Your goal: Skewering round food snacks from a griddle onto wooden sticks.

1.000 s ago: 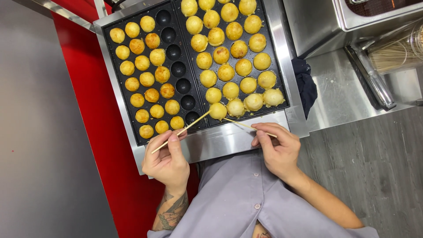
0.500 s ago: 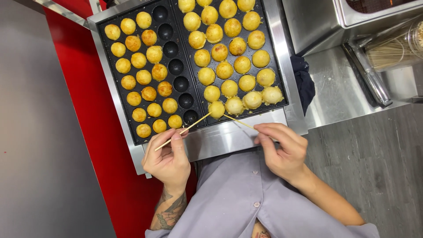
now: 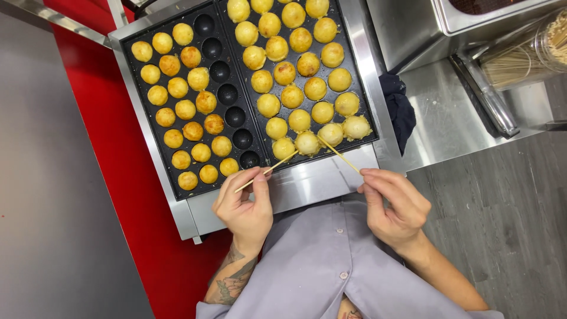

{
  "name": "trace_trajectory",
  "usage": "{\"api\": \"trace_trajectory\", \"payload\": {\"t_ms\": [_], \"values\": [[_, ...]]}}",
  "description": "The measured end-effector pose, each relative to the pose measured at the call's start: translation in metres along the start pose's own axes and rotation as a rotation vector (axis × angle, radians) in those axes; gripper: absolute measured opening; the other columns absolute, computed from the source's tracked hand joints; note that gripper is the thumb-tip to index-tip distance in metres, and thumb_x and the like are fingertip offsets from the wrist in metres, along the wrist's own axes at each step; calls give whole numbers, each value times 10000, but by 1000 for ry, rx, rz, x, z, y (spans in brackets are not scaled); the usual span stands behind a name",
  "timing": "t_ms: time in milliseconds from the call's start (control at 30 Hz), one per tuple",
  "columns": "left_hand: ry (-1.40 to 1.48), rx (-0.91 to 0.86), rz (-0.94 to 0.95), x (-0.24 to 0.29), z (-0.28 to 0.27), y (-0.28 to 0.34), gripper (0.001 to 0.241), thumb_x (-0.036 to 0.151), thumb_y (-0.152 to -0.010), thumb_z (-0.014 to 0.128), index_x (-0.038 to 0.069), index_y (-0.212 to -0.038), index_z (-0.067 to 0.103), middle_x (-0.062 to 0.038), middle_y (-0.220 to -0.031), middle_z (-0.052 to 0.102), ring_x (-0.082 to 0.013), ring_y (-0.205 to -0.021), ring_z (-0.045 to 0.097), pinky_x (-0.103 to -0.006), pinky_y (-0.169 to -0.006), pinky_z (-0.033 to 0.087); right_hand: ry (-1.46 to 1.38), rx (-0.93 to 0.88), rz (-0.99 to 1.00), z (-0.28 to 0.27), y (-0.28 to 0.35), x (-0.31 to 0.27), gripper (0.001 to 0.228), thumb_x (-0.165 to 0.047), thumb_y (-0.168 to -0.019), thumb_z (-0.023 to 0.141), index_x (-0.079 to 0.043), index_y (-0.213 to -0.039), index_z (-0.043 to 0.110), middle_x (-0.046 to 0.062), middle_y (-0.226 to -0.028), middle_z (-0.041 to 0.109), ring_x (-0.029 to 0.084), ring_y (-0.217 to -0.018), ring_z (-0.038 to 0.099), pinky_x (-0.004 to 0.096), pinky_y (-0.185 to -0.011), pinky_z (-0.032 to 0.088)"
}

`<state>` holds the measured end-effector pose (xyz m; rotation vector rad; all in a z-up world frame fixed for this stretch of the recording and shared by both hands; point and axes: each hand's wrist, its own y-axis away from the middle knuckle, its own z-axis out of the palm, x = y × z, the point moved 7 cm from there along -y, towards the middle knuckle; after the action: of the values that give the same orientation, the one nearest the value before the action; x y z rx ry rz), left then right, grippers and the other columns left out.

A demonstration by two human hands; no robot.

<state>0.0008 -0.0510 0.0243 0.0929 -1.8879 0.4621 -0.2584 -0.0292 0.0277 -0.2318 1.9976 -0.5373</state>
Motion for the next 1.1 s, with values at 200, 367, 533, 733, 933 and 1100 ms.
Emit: {"api": "trace_trajectory", "payload": {"t_ms": [200, 367, 533, 733, 933, 1100], "values": [[86, 8, 51, 17, 2, 1, 100, -80, -996, 657, -68, -1094, 676, -153, -1027, 728, -195, -932, 764, -288, -817, 641, -79, 1, 83, 9, 12, 15, 132, 124, -959, 662, 74, -1081, 671, 206, -1093, 714, 195, -818, 739, 269, -706, 625], [157, 55, 56, 16, -5, 0, 88, -74, -1013, 631, -82, -1098, 651, -170, -1071, 708, -210, -973, 757, -318, -874, 659, -276, 37, 292, 20, 23, 41, 101, 72, -1014, 621, 65, -1099, 675, 178, -1105, 722, 167, -810, 729, 252, -716, 608], [-29, 20, 87, 13, 0, -3, 100, -85, -973, 662, -77, -1072, 676, -173, -1010, 719, -210, -910, 754, -295, -792, 640, -360, 79, 457, 7, 26, 48, 115, 61, -1045, 599, 83, -1113, 689, 177, -1098, 709, 171, -821, 711, 261, -728, 603], [34, -6, 114, 25, 0, -2, 94, -76, -996, 653, -61, -1088, 665, -161, -1024, 732, -210, -938, 759, -309, -858, 653, -117, 100, 209, -10, 12, 14, 109, 98, -1015, 615, 70, -1110, 661, 187, -1099, 710, 183, -857, 729, 272, -749, 632], [-18, 39, 181, 30, -4, 2, 106, -80, -982, 666, -62, -1086, 671, -172, -1016, 726, -222, -934, 757, -317, -856, 632, -79, 35, 75, 4, 6, 6, 135, 141, -947, 656, 74, -1065, 663, 190, -1055, 726, 193, -807, 738, 272, -714, 608], [-76, 47, 117, 21, -5, -2, 106, -77, -965, 682, -45, -1065, 691, -147, -983, 735, -193, -888, 758, -281, -787, 633, -22, 40, 72, -7, 3, -4, 138, 139, -942, 659, 77, -1065, 666, 188, -1050, 722, 198, -814, 732, 271, -714, 614]]}}
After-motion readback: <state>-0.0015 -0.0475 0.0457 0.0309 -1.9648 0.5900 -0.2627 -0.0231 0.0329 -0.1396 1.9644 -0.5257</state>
